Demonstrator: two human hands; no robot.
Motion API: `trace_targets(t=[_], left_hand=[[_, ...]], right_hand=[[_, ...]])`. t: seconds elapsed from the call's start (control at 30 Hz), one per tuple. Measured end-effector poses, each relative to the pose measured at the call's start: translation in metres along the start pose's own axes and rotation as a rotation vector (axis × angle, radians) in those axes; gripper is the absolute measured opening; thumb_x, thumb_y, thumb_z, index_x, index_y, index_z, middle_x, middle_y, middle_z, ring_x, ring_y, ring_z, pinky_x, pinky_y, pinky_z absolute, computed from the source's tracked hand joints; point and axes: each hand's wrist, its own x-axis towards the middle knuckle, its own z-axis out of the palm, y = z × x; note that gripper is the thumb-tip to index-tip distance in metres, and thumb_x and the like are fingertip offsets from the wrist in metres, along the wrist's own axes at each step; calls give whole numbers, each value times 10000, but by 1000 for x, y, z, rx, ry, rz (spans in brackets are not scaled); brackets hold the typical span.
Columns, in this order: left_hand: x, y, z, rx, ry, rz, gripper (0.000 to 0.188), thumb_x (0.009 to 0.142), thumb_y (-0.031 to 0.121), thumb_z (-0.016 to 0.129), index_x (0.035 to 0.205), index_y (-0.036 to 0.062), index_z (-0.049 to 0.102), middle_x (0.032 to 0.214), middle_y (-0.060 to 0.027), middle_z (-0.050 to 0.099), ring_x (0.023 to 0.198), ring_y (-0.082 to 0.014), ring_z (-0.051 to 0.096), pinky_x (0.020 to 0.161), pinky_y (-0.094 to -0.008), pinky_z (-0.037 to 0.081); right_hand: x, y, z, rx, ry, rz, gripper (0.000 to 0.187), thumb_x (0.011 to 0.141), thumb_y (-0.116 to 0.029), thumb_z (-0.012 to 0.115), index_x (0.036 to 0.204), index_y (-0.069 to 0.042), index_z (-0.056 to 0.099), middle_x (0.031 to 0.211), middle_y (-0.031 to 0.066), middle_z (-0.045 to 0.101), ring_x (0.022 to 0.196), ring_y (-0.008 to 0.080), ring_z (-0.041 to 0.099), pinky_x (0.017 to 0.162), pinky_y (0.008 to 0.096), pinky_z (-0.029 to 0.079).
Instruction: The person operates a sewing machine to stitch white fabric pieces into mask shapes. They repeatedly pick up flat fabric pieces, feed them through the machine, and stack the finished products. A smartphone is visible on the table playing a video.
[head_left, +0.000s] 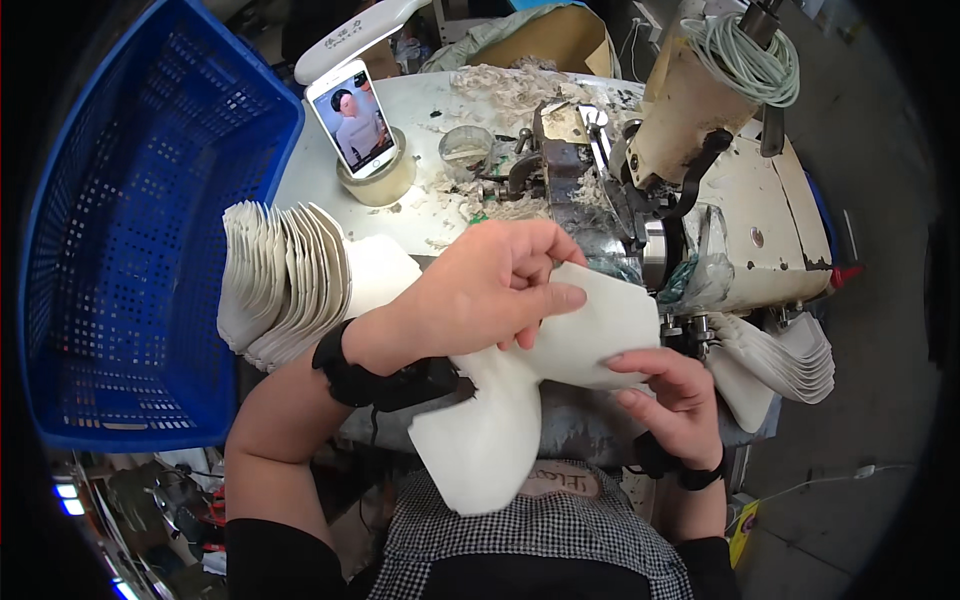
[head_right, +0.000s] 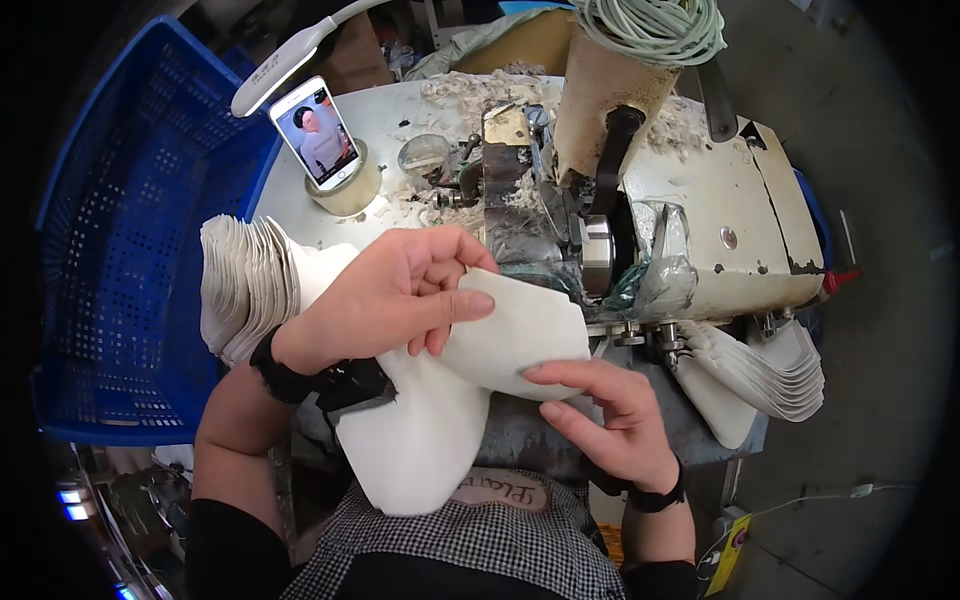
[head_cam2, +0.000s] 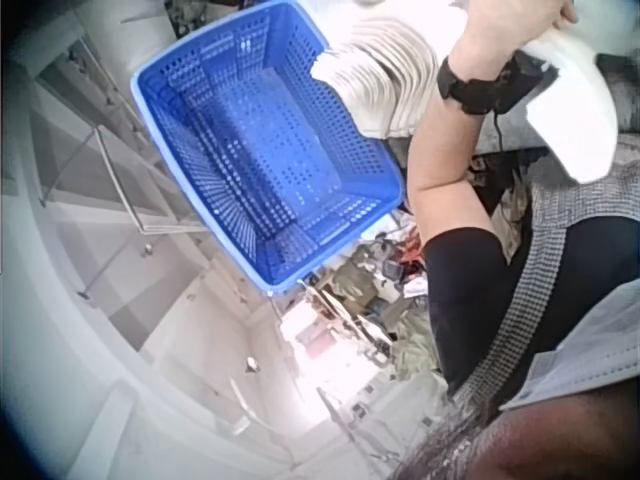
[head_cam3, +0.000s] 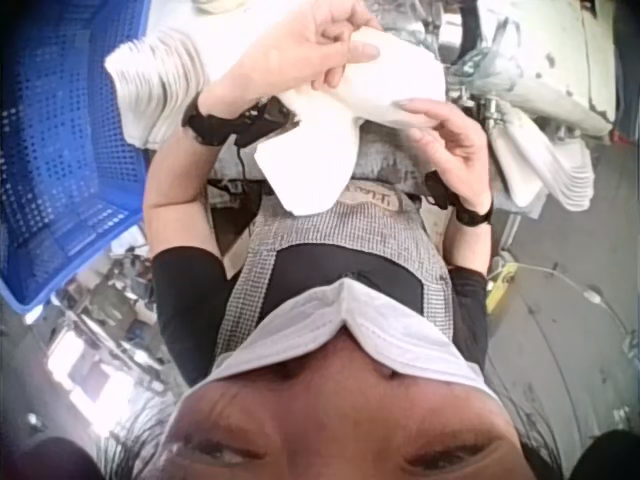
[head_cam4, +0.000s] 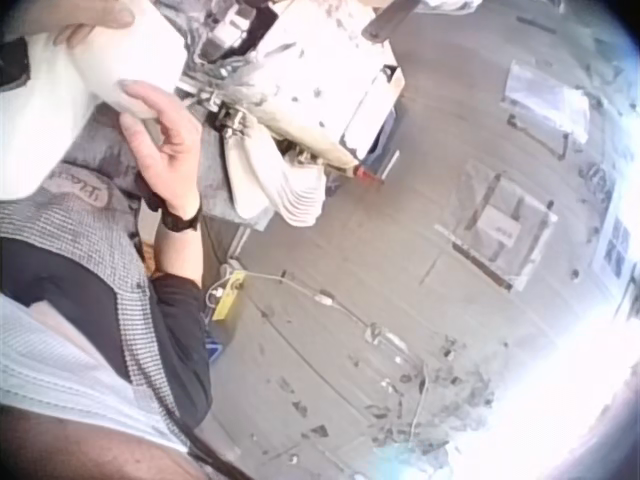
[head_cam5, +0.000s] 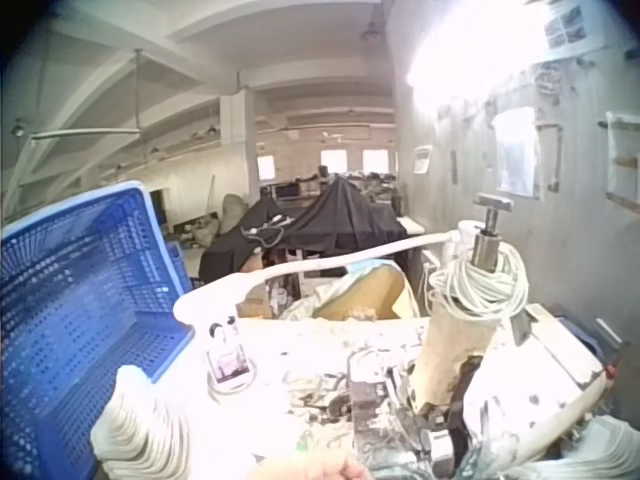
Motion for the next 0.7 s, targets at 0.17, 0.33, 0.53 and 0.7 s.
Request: trace_targets(t=[0.17, 0.33, 0.53, 0.7], left_hand=[[13, -12, 0, -65, 67, 29, 200, 913, 149, 613, 1023, 0, 539, 627, 28, 552, 497, -46, 544, 430, -182, 408], [21, -10, 1, 91, 69, 7, 193, 926, 154, 590, 999, -20, 546, 620, 1, 579, 515, -66, 589, 437, -197, 432], [29, -6, 2, 228, 127, -18, 185, 913, 147, 595, 856, -28, 580, 640, -27, 619, 509, -76, 593, 454, -202, 447], [31, 3, 2, 353, 167, -44, 186, 881, 145, 624, 800, -16, 575, 538, -3, 552, 435, -57, 514, 427, -205, 397]], right_hand=[[-6, 11, 0, -31, 157, 27, 226, 877, -20, 620, 1102, 1, 634, 957, 47, 662, 734, 45, 544, 633, 176, 404], [-4, 15, 3, 66, 273, 113, 222, 907, -19, 572, 1122, 8, 621, 906, -15, 607, 690, -1, 465, 601, 146, 351], [4, 22, 9, 0, 339, 51, 215, 924, -3, 530, 1111, 12, 637, 963, -1, 634, 786, 31, 545, 713, 164, 426], [6, 31, 10, 93, 290, 118, 236, 942, -34, 519, 1154, 2, 616, 940, -13, 633, 791, 23, 537, 710, 161, 432]])
